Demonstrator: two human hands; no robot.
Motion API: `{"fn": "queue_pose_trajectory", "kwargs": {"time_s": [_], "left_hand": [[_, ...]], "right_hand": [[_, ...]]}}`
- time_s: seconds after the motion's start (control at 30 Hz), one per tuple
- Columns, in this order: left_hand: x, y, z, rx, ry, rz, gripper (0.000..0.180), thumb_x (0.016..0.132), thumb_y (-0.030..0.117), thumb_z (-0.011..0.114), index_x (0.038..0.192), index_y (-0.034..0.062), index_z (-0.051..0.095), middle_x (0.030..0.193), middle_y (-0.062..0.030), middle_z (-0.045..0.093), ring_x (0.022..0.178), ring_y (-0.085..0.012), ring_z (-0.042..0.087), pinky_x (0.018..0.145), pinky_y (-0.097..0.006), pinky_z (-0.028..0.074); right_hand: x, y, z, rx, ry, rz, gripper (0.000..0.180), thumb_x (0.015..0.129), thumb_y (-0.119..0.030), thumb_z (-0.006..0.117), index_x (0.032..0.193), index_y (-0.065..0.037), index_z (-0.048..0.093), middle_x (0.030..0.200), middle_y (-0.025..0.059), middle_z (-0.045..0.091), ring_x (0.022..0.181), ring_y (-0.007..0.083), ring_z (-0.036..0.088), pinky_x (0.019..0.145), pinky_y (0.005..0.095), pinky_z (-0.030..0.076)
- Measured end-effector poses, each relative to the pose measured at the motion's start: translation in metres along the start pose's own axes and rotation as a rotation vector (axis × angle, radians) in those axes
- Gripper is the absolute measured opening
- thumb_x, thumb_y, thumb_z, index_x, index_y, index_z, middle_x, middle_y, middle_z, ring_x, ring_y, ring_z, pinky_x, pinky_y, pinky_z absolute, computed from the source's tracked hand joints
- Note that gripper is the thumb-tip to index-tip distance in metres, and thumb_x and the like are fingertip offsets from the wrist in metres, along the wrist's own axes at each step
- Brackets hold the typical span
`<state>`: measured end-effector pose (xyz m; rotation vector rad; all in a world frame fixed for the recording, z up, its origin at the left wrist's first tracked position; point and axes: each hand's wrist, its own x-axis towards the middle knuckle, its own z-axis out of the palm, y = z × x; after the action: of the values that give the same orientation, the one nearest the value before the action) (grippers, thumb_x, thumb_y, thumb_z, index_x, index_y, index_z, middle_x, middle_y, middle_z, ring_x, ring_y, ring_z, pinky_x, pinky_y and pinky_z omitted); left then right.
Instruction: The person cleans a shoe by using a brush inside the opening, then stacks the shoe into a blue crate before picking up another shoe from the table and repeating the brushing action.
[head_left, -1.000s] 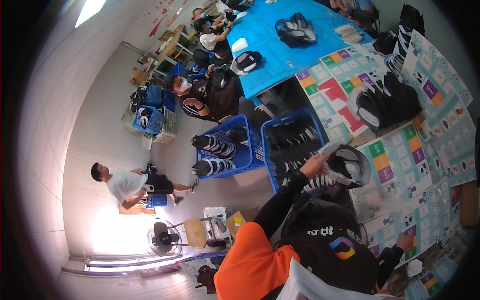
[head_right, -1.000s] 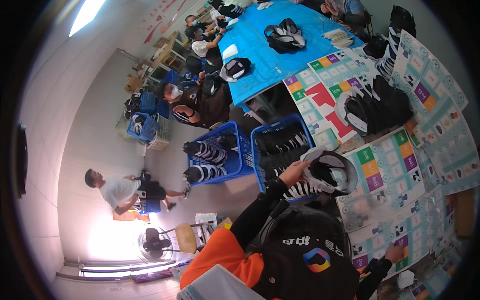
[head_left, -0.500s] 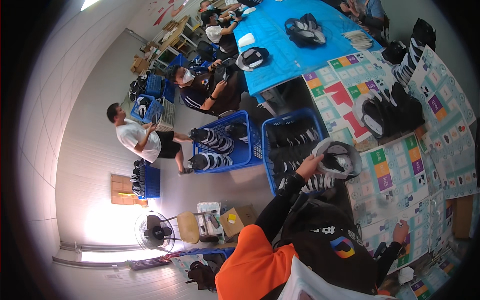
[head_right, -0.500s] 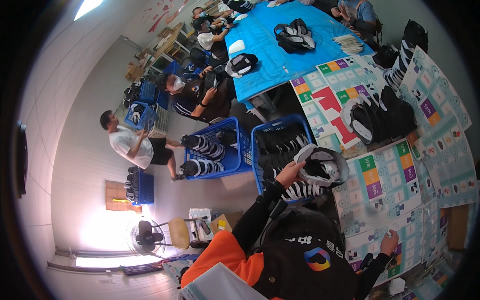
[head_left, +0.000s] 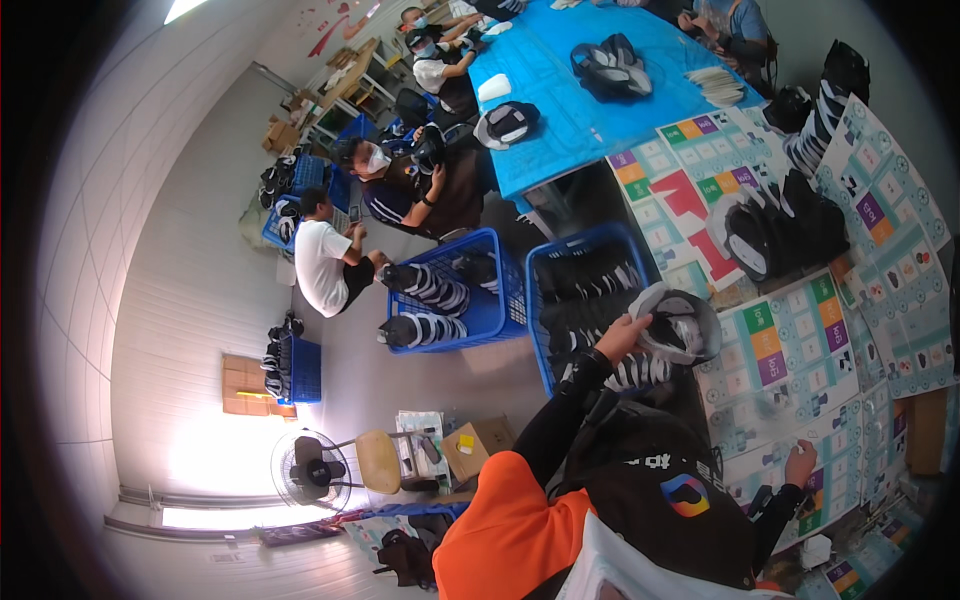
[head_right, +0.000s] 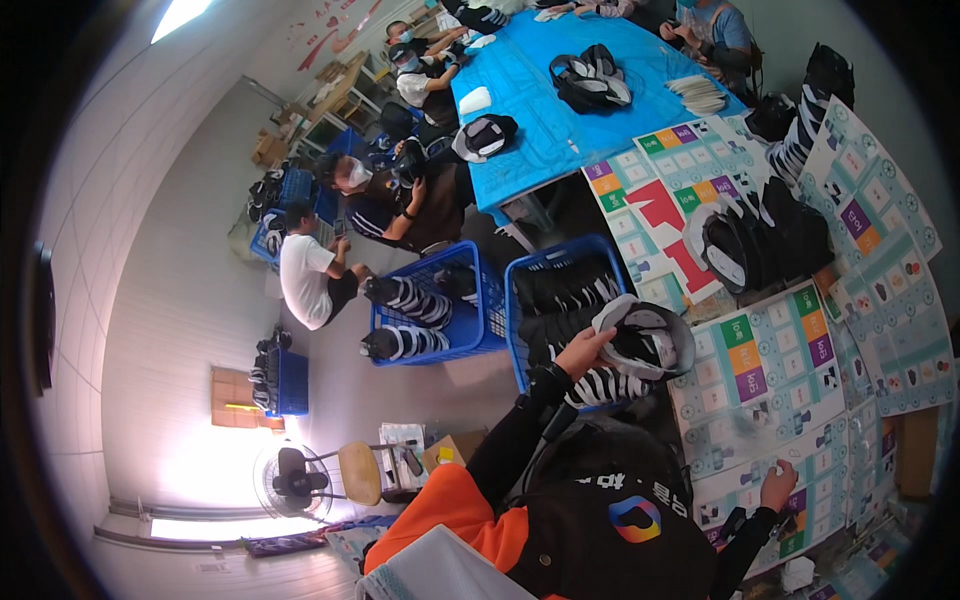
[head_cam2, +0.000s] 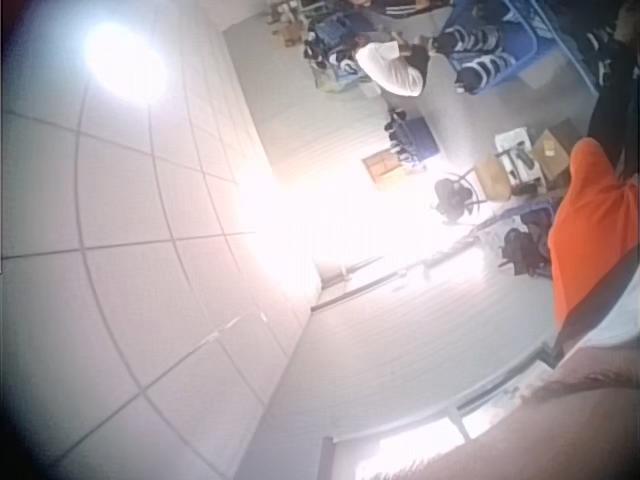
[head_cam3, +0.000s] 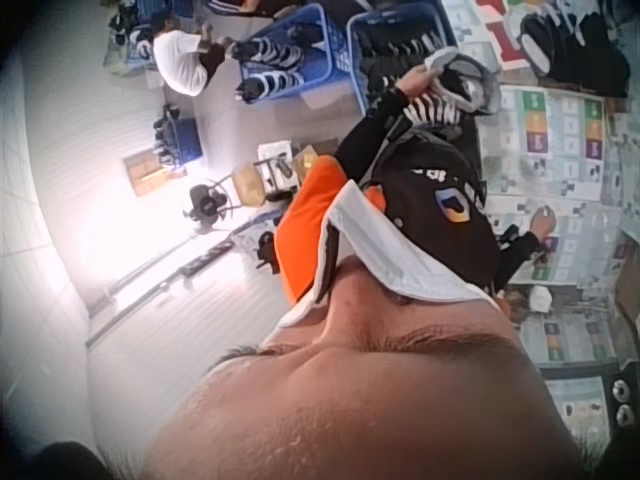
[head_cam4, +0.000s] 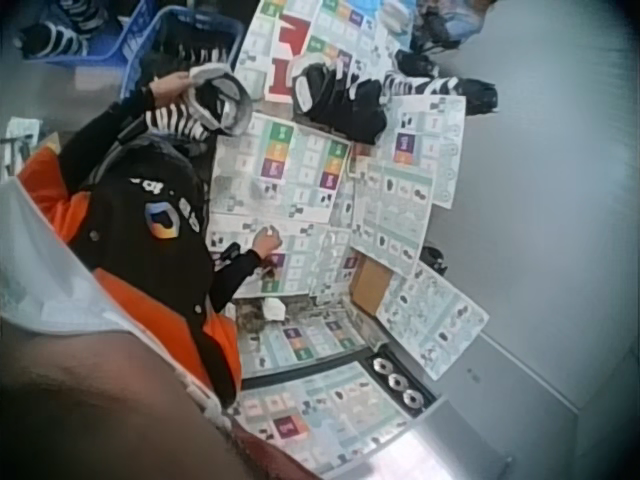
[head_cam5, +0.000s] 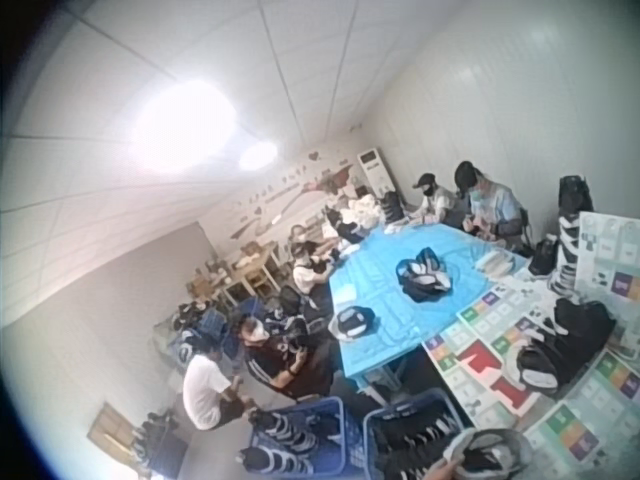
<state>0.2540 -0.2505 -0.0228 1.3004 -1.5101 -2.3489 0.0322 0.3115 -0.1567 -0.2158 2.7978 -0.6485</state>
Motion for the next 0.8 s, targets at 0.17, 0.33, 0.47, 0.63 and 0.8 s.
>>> {"fn": "queue_pose_trajectory", "kwargs": {"time_s": [0.17,0.33,0.47,0.63,0.8], "left_hand": [[0.008,-0.010,-0.007,0.071,-0.021,0.018,0.045,0.102,0.038,0.063,0.130,0.0036,0.056,0.110,-0.0066,0.064,0.094,-0.0191,0.070,0.079,-0.035,0.062],[0.003,-0.010,-0.007,0.136,-0.035,0.042,0.044,0.103,0.037,0.062,0.132,0.0045,0.058,0.106,-0.0057,0.067,0.088,-0.0160,0.070,0.076,-0.033,0.062],[-0.002,-0.010,-0.006,0.138,-0.046,0.062,0.048,0.101,0.041,0.063,0.129,0.0027,0.060,0.105,-0.0084,0.068,0.090,-0.0187,0.069,0.072,-0.034,0.061],[-0.009,-0.010,-0.006,0.120,-0.058,0.078,0.048,0.101,0.039,0.063,0.129,0.0007,0.060,0.105,-0.0093,0.068,0.088,-0.0191,0.069,0.073,-0.035,0.062],[-0.014,-0.008,-0.009,0.159,-0.053,0.062,0.047,0.101,0.038,0.064,0.131,0.0016,0.059,0.105,-0.0083,0.068,0.089,-0.0180,0.069,0.075,-0.034,0.062]], "right_hand": [[-0.002,-0.007,0.001,0.019,-0.003,-0.024,0.027,0.086,-0.006,0.064,0.112,0.001,0.068,0.113,0.0212,0.066,0.113,0.0401,0.058,0.101,0.0475,0.045],[-0.004,-0.013,0.003,-0.018,-0.016,-0.025,0.027,0.087,-0.007,0.064,0.113,0.001,0.068,0.113,0.0205,0.066,0.113,0.0390,0.059,0.099,0.0464,0.046],[-0.005,-0.010,0.006,0.005,-0.023,-0.009,0.027,0.087,-0.007,0.064,0.113,0.000,0.068,0.113,0.0205,0.066,0.111,0.0387,0.060,0.097,0.0455,0.047],[-0.003,-0.007,0.008,0.021,-0.044,-0.022,0.027,0.088,-0.008,0.065,0.114,-0.001,0.068,0.115,0.0206,0.065,0.109,0.0382,0.061,0.096,0.0449,0.048],[-0.006,-0.019,0.004,0.020,-0.047,-0.012,0.027,0.089,-0.008,0.064,0.116,-0.001,0.068,0.116,0.0205,0.065,0.110,0.0377,0.062,0.097,0.0447,0.049]]}}
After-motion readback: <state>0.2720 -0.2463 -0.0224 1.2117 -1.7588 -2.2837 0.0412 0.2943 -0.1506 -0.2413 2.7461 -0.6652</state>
